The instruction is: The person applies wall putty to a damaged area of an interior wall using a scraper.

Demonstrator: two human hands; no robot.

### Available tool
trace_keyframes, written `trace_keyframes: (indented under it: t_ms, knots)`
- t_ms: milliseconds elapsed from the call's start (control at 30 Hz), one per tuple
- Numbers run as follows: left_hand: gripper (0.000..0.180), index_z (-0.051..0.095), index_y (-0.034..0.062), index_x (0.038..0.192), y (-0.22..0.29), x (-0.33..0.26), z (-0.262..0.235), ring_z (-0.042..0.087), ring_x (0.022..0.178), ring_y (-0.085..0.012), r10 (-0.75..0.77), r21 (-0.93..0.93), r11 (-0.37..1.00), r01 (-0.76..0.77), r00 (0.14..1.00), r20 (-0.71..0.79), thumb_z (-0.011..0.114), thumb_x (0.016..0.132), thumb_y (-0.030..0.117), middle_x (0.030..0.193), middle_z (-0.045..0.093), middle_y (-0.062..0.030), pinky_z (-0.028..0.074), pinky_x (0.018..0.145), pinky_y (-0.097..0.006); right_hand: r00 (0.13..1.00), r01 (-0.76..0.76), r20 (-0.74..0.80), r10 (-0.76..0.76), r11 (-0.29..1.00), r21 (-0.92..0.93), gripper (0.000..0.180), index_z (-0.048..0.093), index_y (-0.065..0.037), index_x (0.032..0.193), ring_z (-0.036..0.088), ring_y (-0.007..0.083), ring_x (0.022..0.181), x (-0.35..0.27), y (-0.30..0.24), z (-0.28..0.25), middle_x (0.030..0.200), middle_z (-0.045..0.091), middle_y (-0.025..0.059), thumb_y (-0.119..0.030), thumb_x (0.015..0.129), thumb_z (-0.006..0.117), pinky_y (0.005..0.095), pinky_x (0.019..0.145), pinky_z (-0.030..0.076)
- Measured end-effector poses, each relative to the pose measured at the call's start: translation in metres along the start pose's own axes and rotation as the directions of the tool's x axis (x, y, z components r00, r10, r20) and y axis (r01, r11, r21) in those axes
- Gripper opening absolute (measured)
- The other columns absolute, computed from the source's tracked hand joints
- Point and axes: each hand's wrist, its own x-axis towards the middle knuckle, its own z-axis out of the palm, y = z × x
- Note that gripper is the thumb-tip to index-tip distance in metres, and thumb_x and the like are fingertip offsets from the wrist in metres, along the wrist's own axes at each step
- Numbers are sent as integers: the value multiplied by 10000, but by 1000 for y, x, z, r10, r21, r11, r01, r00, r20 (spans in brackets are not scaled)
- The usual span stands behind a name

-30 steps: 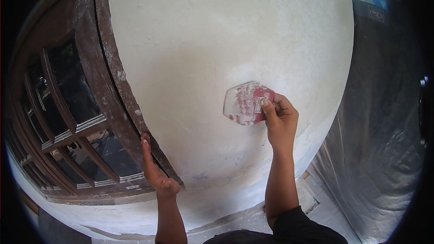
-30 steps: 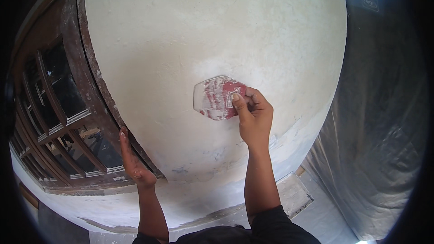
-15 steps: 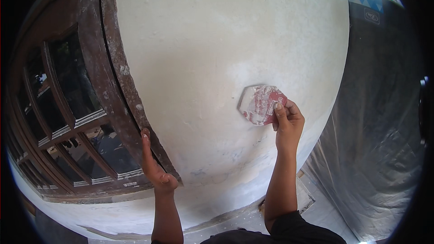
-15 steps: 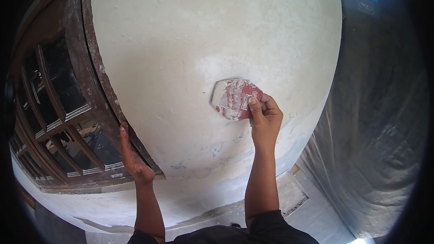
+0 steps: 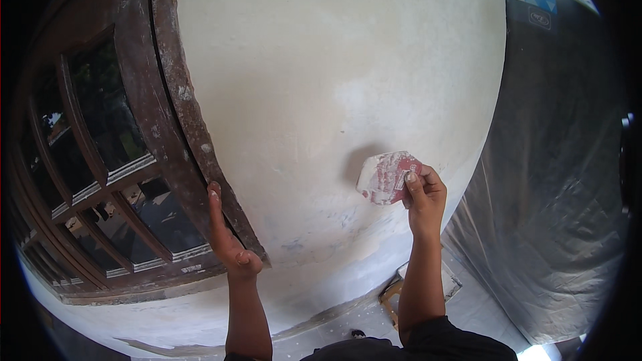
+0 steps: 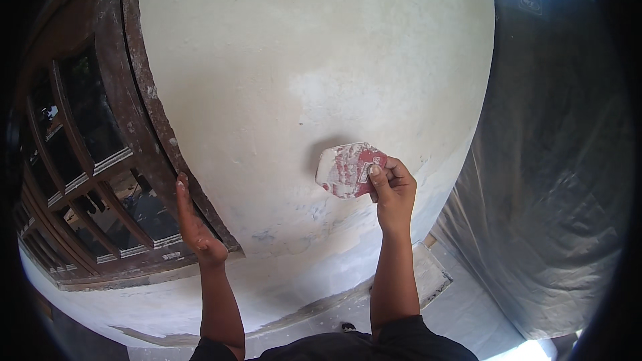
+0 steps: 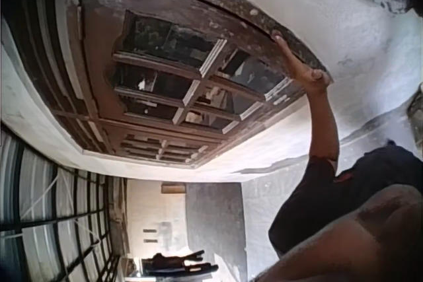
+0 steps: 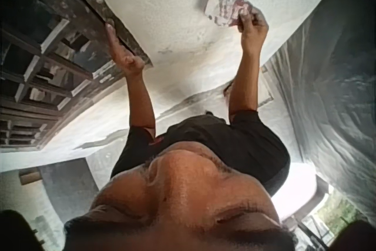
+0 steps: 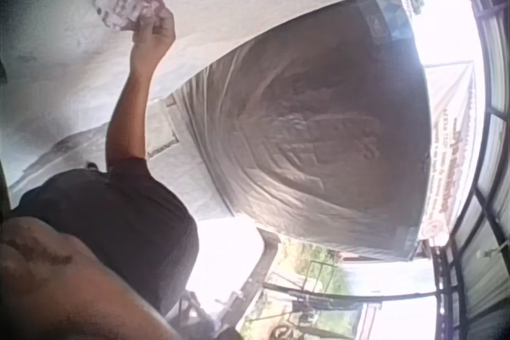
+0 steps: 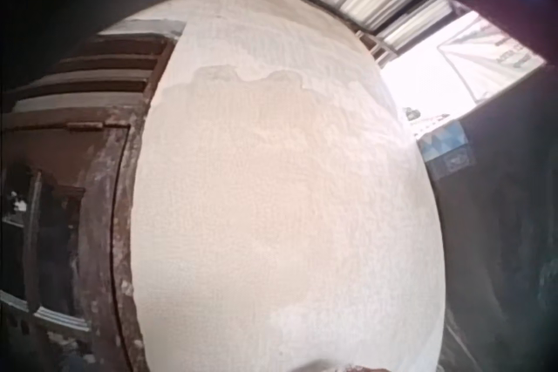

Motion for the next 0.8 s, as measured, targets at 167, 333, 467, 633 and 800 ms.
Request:
trace_keyframes:
  t_ms: [167,333,467,633,800]
  knots:
    - [1021,314,-90,1394,3,-49,-12,376,1334,-357,50,-89,994,-56,997,-67,251,850,771,1403,398,-271,257,1123,-468,951,-306,106,289,929,207,105,549,-54,982,560,95,565,-62,22,-15,778,604,36,-154,950,545,226,422,418]
    - [911,520,-82,1242,42,-157,-14,577,1128,-371,-240,-143,956,257,963,123,274,882,718,1241,557,-260,442,984,-452,727,-683,222,649,714,150,180,486,-42,1085,636,172,685,-133,50,-63,944,642,104,-100,933,563,304,530,543]
    - [869,542,-72,1222,83,-228,-5,575,1140,-357,-545,-25,803,595,751,373,226,913,676,1174,606,-244,411,999,-419,506,-862,134,852,502,62,232,493,-18,1113,660,192,749,-183,51,-112,975,656,121,-88,914,590,320,583,565]
    - [876,547,-73,1217,128,-267,24,570,1148,-353,-646,16,687,726,600,472,189,923,671,1168,615,-238,405,998,-405,442,-897,72,894,439,53,252,548,9,1144,660,188,744,-199,41,-169,972,658,120,-71,907,580,308,584,568]
    - [888,552,-78,1208,144,-275,98,565,1153,-343,-601,-56,695,717,621,503,201,918,684,1171,614,-237,393,1008,-412,550,-830,-44,834,552,81,275,576,12,1149,652,174,725,-156,21,-234,968,662,105,-55,882,566,285,588,527]
